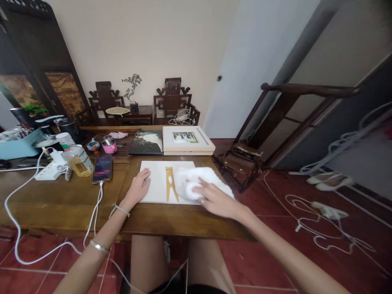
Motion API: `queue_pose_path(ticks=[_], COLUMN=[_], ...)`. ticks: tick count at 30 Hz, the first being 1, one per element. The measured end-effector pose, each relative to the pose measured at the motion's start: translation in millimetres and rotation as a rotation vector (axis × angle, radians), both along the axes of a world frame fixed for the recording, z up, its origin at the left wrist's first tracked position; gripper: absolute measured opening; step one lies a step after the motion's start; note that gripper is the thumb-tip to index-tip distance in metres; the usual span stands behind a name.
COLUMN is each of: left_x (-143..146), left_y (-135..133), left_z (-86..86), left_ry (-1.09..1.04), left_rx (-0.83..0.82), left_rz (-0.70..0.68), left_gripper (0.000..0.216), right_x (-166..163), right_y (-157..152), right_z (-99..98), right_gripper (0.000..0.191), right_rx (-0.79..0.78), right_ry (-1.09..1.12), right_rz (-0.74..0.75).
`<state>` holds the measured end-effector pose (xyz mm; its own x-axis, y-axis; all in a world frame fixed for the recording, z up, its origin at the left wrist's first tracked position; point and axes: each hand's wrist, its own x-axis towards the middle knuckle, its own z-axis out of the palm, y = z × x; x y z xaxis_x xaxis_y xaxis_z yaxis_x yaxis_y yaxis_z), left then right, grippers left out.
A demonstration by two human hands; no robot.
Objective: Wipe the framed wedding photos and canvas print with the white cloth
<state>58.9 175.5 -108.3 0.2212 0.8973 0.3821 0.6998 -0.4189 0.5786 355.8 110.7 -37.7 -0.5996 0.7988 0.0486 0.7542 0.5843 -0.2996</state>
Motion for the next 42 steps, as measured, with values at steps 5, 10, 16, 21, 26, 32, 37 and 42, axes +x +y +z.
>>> queue_pose_path(ticks=[5, 10, 16, 21, 26, 32, 37, 42], left_x=[-0.2, -1.1, -1.9, -1.7, 0.1, 0.0, -0.5, 0.5], left_y=[-0.1, 0.0, 0.2, 0.5, -0.4, -0.3, 0.5, -0.4], left_z=[-1.3, -1.0, 0.4, 0.7, -0.1, -1.5, -2.9, -0.4], left_ry=[-0.017, -0.034, -0.034, -0.006, -0.017, -0.01, -0.014, -0.013], left_rx=[-0.009, -0.018, -0.018, -0.011, 0.002, 0.01, 0.008, -0.017], left_rz=[-0.004, -0.012, -0.015, -0.012, -0.013, -0.011, -0.011, -0.011], left_gripper=[0.042, 0.042, 0.042, 0.044, 0.042, 0.041, 0.041, 0.042], right_x=[13.6, 11.4, -34.2, -74.9, -80.5, -51.1, -31.3, -42.1], right_y=[-47.6, -1.9, 86.8, 90.3, 26.6, -37.9, -3.8, 68.7], right_z=[22.1, 10.7, -4.8, -12.2, -16.2, 7.3, 11.0, -2.4], right_gripper=[0.024, 0.027, 0.028, 0.032, 0.035, 0.029, 0.017, 0.021], right_rx=[-0.198, -0.194, -0.003, 0.067, 0.083, -0.034, -0.13, 0.004], right_ry=[0.006, 0.086, 0.18, 0.148, 0.086, 0.066, 0.107, 0.085], right_rz=[0.078, -0.078, -0.206, -0.222, -0.016, 0.25, 0.219, -0.007])
